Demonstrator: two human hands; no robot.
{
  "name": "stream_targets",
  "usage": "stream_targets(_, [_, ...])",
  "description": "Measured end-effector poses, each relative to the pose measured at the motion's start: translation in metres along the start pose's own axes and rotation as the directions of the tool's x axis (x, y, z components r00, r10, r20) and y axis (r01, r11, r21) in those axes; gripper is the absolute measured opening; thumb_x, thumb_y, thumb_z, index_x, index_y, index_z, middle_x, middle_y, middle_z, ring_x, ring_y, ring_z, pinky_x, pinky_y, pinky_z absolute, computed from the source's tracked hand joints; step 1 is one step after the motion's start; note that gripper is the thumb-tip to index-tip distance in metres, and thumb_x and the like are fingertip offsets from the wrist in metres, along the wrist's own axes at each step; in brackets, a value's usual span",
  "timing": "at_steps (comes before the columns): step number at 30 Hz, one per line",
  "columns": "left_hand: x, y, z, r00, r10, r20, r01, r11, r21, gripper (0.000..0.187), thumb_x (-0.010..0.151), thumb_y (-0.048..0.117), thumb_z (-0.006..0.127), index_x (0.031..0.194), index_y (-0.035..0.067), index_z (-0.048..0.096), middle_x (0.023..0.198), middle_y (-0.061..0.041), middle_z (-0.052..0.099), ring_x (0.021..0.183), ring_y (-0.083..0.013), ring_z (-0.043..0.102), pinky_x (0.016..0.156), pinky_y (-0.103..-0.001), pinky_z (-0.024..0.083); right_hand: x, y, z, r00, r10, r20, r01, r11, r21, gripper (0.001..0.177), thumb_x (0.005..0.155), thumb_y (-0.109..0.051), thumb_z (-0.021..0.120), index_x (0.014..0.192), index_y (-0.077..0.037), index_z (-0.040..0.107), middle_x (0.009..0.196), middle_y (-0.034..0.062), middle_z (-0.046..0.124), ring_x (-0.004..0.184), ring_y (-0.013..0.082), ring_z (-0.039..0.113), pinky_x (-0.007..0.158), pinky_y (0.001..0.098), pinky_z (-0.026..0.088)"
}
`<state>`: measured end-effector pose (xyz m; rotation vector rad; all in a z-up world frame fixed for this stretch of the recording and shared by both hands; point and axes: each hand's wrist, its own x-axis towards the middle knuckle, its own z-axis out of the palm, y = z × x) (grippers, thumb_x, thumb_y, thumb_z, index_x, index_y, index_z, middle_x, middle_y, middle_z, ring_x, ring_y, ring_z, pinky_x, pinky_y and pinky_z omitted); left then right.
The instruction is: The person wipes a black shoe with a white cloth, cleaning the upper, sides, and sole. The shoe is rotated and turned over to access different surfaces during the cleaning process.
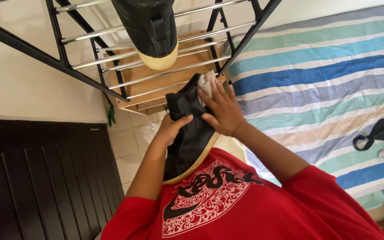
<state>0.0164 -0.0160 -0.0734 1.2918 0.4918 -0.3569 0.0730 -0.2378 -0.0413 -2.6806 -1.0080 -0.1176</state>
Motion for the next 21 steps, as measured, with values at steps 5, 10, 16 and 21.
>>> stream_targets(5, [0.003, 0.013, 0.003, 0.999, 0.041, 0.009, -0.041, 0.999, -0.001, 0.059, 0.077, 0.032, 0.091, 0.119, -0.003, 0.071, 0.108, -0.021, 0.073, 0.101, -0.0339, 0.070, 0.084, -0.051, 0.057, 0.015, -0.030, -0.001, 0.964, -0.261, -0.052, 0.265, 0.928, 0.262, 0.076, 0.098, -0.074, 0.022, 0.146, -0.026, 0.056, 0.161, 0.0150, 0.041, 0.150, 0.0391, 0.034, 0.119, 0.0606, 0.008])
stream_targets(10, [0.010, -0.008, -0.010, 0.999, 0.047, 0.007, -0.047, 0.998, 0.045, 0.061, 0.075, 0.034, 0.095, 0.120, -0.001, 0.072, 0.107, -0.020, 0.074, 0.097, -0.0319, 0.072, 0.081, -0.047, 0.060, 0.011, -0.007, -0.001, 0.980, -0.189, -0.059, 0.181, 0.977, -0.115, 0.072, 0.101, -0.073, 0.021, 0.149, -0.030, 0.053, 0.169, 0.0058, 0.031, 0.157, 0.0301, 0.021, 0.120, 0.0614, -0.006])
stream_targets(16, [0.008, -0.016, 0.003, 0.993, 0.114, 0.009, -0.114, 0.992, 0.051, 0.059, 0.083, 0.027, 0.086, 0.127, -0.007, 0.065, 0.115, -0.025, 0.070, 0.111, -0.0344, 0.064, 0.092, -0.050, 0.053, 0.017, -0.042, -0.008, 0.962, -0.272, -0.013, 0.268, 0.937, 0.223, 0.075, 0.097, -0.076, 0.020, 0.145, -0.032, 0.055, 0.168, 0.0042, 0.031, 0.156, 0.0287, 0.024, 0.122, 0.0576, -0.003])
stream_targets(21, [-0.001, -0.006, 0.011, 0.993, 0.116, 0.038, -0.119, 0.986, 0.113, 0.055, 0.082, 0.023, 0.084, 0.124, -0.009, 0.066, 0.111, -0.025, 0.071, 0.107, -0.0352, 0.066, 0.090, -0.051, 0.052, 0.044, -0.033, 0.000, 0.968, -0.246, 0.057, 0.247, 0.969, -0.009, 0.071, 0.100, -0.075, 0.021, 0.147, -0.033, 0.053, 0.163, 0.0039, 0.039, 0.153, 0.0291, 0.030, 0.117, 0.0698, 0.002])
